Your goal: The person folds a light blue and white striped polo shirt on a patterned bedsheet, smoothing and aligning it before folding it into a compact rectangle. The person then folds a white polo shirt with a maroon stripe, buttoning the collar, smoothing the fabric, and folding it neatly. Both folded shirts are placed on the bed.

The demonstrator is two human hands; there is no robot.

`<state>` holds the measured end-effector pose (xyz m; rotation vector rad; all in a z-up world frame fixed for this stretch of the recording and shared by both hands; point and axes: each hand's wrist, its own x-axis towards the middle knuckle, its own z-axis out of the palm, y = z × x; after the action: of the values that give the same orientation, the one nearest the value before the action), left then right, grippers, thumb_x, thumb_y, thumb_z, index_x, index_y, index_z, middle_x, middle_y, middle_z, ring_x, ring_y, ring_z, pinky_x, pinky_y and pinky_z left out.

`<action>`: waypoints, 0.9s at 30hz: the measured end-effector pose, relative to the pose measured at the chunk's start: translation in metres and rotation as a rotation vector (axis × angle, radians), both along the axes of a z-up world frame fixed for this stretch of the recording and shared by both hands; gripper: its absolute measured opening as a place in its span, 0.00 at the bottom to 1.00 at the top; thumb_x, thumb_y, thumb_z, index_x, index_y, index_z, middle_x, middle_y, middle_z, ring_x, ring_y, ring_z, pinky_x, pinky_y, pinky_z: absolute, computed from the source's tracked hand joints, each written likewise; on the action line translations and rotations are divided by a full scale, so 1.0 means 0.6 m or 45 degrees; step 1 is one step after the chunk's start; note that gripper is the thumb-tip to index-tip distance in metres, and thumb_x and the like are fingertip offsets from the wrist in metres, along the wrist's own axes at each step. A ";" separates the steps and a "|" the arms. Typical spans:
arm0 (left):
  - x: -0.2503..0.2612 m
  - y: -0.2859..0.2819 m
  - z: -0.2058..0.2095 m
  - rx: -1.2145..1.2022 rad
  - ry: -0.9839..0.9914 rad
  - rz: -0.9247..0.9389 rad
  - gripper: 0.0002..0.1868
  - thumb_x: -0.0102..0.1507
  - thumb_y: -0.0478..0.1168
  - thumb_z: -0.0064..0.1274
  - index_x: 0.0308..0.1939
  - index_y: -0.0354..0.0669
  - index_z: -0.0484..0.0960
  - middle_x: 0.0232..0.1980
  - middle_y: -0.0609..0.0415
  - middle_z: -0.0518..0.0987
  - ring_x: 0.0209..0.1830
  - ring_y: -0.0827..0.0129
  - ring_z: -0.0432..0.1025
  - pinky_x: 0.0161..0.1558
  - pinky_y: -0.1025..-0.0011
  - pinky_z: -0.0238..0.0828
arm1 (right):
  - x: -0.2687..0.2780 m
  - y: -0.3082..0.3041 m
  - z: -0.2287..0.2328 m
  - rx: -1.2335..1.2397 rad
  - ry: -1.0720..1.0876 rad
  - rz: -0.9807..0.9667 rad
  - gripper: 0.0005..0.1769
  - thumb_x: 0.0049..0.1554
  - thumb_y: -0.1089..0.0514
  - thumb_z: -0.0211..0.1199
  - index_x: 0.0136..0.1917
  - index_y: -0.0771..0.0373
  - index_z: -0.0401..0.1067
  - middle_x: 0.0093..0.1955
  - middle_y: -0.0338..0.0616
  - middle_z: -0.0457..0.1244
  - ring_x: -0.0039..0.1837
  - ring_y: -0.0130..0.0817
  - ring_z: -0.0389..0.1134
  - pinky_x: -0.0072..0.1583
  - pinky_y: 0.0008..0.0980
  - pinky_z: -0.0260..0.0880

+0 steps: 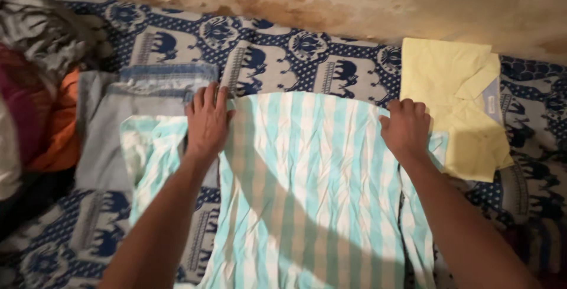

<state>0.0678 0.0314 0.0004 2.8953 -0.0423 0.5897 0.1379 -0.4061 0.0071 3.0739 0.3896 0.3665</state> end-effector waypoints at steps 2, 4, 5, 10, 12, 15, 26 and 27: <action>-0.056 -0.006 0.010 -0.255 -0.017 0.116 0.30 0.62 0.41 0.57 0.66 0.34 0.69 0.66 0.39 0.71 0.62 0.42 0.65 0.58 0.47 0.60 | -0.025 0.040 0.016 0.164 -0.033 0.151 0.15 0.52 0.55 0.71 0.51 0.63 0.76 0.55 0.52 0.67 0.61 0.52 0.63 0.59 0.51 0.64; -0.156 -0.009 0.021 -0.467 0.065 0.204 0.25 0.66 0.40 0.53 0.66 0.35 0.70 0.66 0.38 0.71 0.62 0.42 0.65 0.60 0.48 0.62 | -0.070 0.081 0.030 0.300 0.032 0.330 0.15 0.52 0.57 0.70 0.52 0.63 0.76 0.56 0.52 0.66 0.64 0.51 0.63 0.64 0.49 0.64; -0.214 -0.009 0.029 -0.475 0.239 0.282 0.24 0.67 0.42 0.52 0.65 0.37 0.70 0.62 0.39 0.72 0.61 0.43 0.66 0.61 0.50 0.63 | -0.098 0.104 0.035 0.333 0.102 0.393 0.14 0.52 0.57 0.70 0.51 0.63 0.76 0.56 0.51 0.66 0.65 0.51 0.63 0.65 0.49 0.63; -0.476 0.042 0.054 -0.078 0.338 0.324 0.33 0.54 0.49 0.61 0.59 0.37 0.72 0.64 0.38 0.71 0.66 0.44 0.62 0.65 0.46 0.54 | -0.251 0.230 0.049 0.486 0.301 0.612 0.15 0.51 0.58 0.69 0.51 0.63 0.76 0.59 0.50 0.65 0.68 0.52 0.60 0.68 0.50 0.59; -0.521 0.087 0.049 0.054 0.235 0.542 0.39 0.50 0.51 0.62 0.62 0.36 0.72 0.64 0.34 0.72 0.63 0.40 0.64 0.61 0.48 0.58 | -0.318 0.267 0.058 0.503 0.379 0.609 0.15 0.52 0.58 0.69 0.52 0.64 0.76 0.59 0.51 0.65 0.68 0.53 0.59 0.67 0.51 0.58; -0.557 0.171 0.025 -0.635 0.482 0.897 0.31 0.59 0.50 0.58 0.63 0.37 0.76 0.57 0.36 0.80 0.54 0.47 0.76 0.56 0.57 0.71 | -0.404 0.314 0.061 0.609 0.479 0.537 0.14 0.52 0.58 0.68 0.52 0.63 0.75 0.58 0.49 0.66 0.67 0.51 0.60 0.66 0.49 0.59; -0.710 0.158 -0.036 -1.387 0.621 0.924 0.35 0.49 0.48 0.73 0.51 0.31 0.75 0.40 0.46 0.83 0.38 0.62 0.76 0.43 0.66 0.75 | -0.438 0.375 -0.010 0.673 0.519 0.158 0.12 0.52 0.66 0.61 0.49 0.55 0.77 0.50 0.49 0.68 0.57 0.52 0.68 0.58 0.46 0.69; -0.704 0.153 -0.041 -1.380 0.631 0.913 0.37 0.48 0.47 0.73 0.53 0.31 0.73 0.40 0.46 0.84 0.38 0.62 0.78 0.44 0.67 0.76 | -0.407 0.373 -0.008 0.648 0.504 0.163 0.12 0.53 0.66 0.61 0.49 0.55 0.77 0.49 0.50 0.68 0.56 0.52 0.68 0.58 0.46 0.69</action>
<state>-0.3547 0.1230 -0.0242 1.8230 1.0456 -0.0780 -0.1062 -0.1822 0.0020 3.6320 0.5845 -0.1855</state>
